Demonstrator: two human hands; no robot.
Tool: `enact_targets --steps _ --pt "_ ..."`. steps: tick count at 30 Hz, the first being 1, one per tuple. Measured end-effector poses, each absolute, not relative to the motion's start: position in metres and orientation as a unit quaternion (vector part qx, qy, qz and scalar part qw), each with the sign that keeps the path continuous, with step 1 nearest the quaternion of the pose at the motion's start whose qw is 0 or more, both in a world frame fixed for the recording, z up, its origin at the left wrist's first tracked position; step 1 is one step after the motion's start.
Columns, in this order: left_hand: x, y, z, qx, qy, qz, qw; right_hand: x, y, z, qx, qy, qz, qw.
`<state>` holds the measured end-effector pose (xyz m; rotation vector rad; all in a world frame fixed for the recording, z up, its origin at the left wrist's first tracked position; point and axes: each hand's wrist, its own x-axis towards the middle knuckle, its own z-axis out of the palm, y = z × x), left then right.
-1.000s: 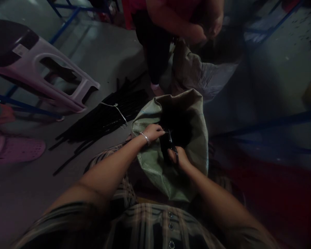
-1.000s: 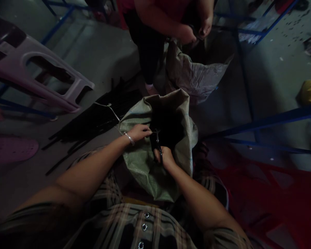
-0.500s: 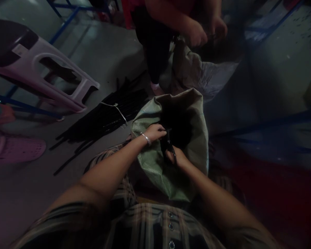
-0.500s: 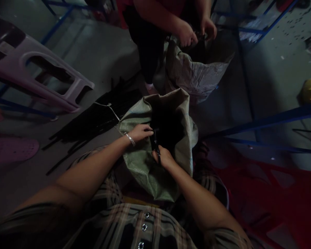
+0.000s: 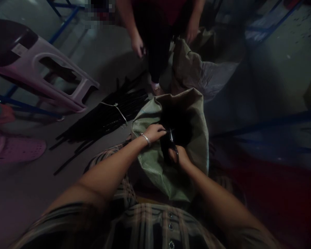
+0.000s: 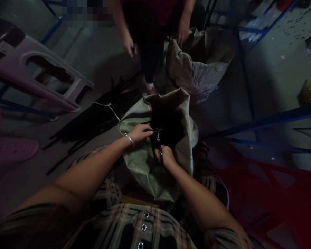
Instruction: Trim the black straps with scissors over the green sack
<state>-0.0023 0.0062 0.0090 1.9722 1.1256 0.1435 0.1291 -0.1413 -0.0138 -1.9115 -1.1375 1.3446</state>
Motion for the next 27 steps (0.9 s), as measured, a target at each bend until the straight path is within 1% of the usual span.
enact_targets --steps 8,11,14,18,21,27 --pt "-0.003 0.009 0.009 0.776 0.459 0.040 0.431 0.124 -0.140 -0.010 -0.712 -0.370 0.528 0.278" --pt "-0.003 0.009 0.009 0.762 0.473 0.057 0.440 0.125 -0.140 -0.014 -0.724 -0.351 0.522 0.284" --pt "-0.002 0.008 0.010 0.732 0.495 0.071 0.462 0.128 -0.140 -0.016 -0.721 -0.377 0.510 0.281" --pt "0.000 0.005 0.009 0.696 0.510 0.072 0.501 0.130 -0.140 -0.021 -0.693 -0.458 0.499 0.246" --pt "0.002 0.002 0.006 0.695 0.494 0.070 0.518 0.129 -0.141 -0.026 -0.677 -0.494 0.492 0.235" --pt "0.001 0.002 -0.001 0.717 0.450 0.054 0.529 0.130 -0.142 -0.028 -0.693 -0.497 0.474 0.220"
